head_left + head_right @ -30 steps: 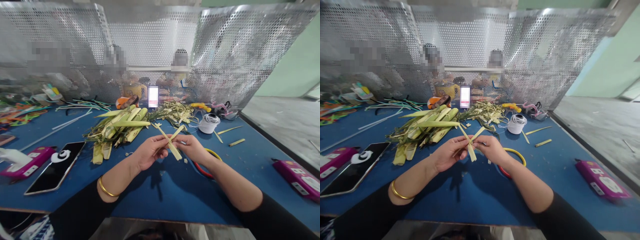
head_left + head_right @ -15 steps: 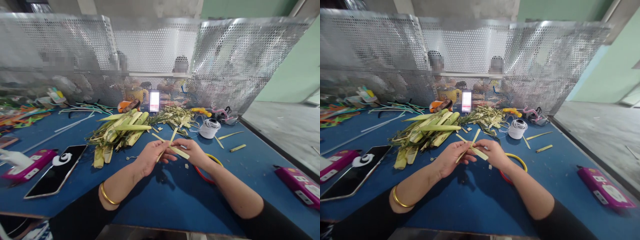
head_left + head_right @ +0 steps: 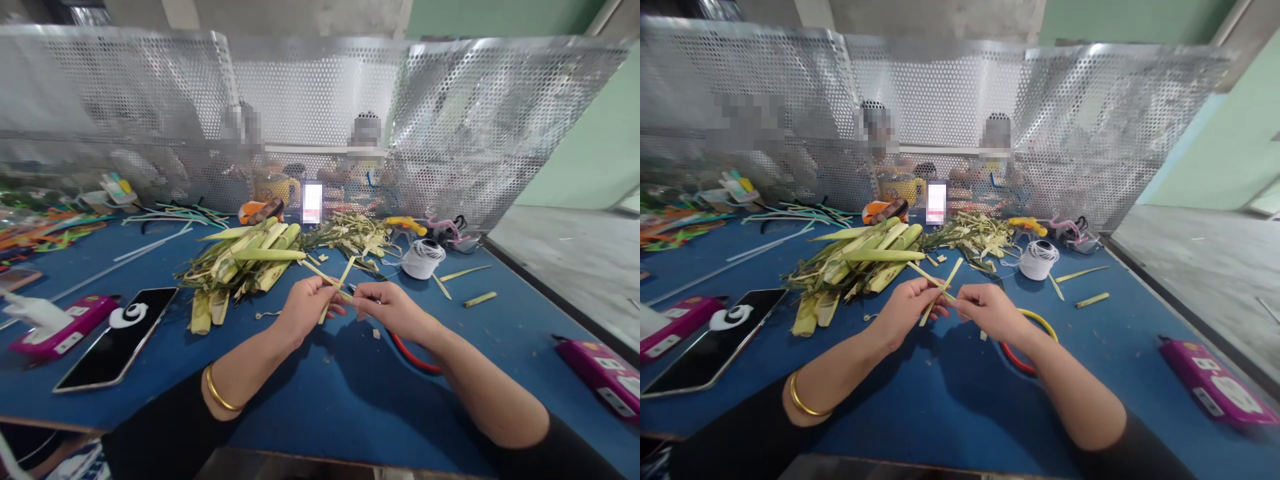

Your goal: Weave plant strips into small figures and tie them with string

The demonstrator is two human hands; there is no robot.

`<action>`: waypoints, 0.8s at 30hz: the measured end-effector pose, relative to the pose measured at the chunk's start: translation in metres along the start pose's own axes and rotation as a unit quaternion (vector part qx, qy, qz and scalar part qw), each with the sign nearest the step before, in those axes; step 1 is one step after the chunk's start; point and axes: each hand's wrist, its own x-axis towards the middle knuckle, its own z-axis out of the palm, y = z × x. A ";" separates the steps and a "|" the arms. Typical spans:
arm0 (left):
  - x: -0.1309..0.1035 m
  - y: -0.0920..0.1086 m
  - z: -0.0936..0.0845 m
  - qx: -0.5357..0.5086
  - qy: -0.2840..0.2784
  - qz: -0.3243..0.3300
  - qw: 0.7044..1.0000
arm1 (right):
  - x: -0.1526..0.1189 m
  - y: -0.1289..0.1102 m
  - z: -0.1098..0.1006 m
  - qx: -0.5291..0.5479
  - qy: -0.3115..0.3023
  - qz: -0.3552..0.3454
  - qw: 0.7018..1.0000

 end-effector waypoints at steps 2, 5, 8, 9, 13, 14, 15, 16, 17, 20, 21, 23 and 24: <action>0.001 0.000 0.000 0.005 0.002 0.003 1.000 | 0.000 -0.001 -0.001 0.007 -0.004 0.002 1.000; 0.002 0.000 -0.002 0.000 -0.003 0.000 1.000 | 0.001 -0.001 -0.001 0.015 0.003 0.031 0.999; 0.003 -0.001 -0.003 0.019 0.001 -0.004 1.000 | 0.001 -0.001 0.002 0.025 -0.007 0.026 0.999; 0.003 -0.002 -0.003 0.029 0.007 -0.004 1.000 | 0.000 -0.002 0.003 0.019 -0.014 0.014 1.000; 0.005 -0.004 -0.003 0.052 0.012 -0.019 0.998 | -0.002 -0.003 0.004 -0.059 -0.011 -0.029 0.998; 0.005 -0.005 -0.004 0.056 0.006 -0.023 0.998 | -0.003 -0.004 0.003 -0.094 0.022 -0.042 0.994; 0.005 -0.005 -0.004 0.063 -0.006 -0.026 0.998 | -0.003 -0.004 0.002 -0.129 0.071 -0.058 0.987; 0.003 -0.004 -0.003 0.075 -0.024 -0.025 0.997 | -0.004 -0.004 0.001 -0.161 0.129 -0.075 0.976; 0.002 -0.004 -0.003 0.093 -0.049 -0.023 0.994 | -0.004 -0.005 0.000 -0.181 0.183 -0.089 0.962; -0.005 -0.007 0.001 0.164 -0.145 -0.019 0.976 | -0.002 -0.003 0.002 -0.134 0.223 -0.086 0.962; -0.007 -0.008 0.002 0.188 -0.171 -0.018 0.967 | -0.001 -0.002 0.004 -0.095 0.196 -0.071 0.973; -0.009 -0.012 0.004 0.226 -0.195 -0.012 0.954 | 0.001 0.000 0.008 -0.016 0.132 -0.039 0.990; -0.009 -0.014 0.004 0.240 -0.195 -0.010 0.951 | 0.002 0.000 0.010 0.011 0.111 -0.026 0.993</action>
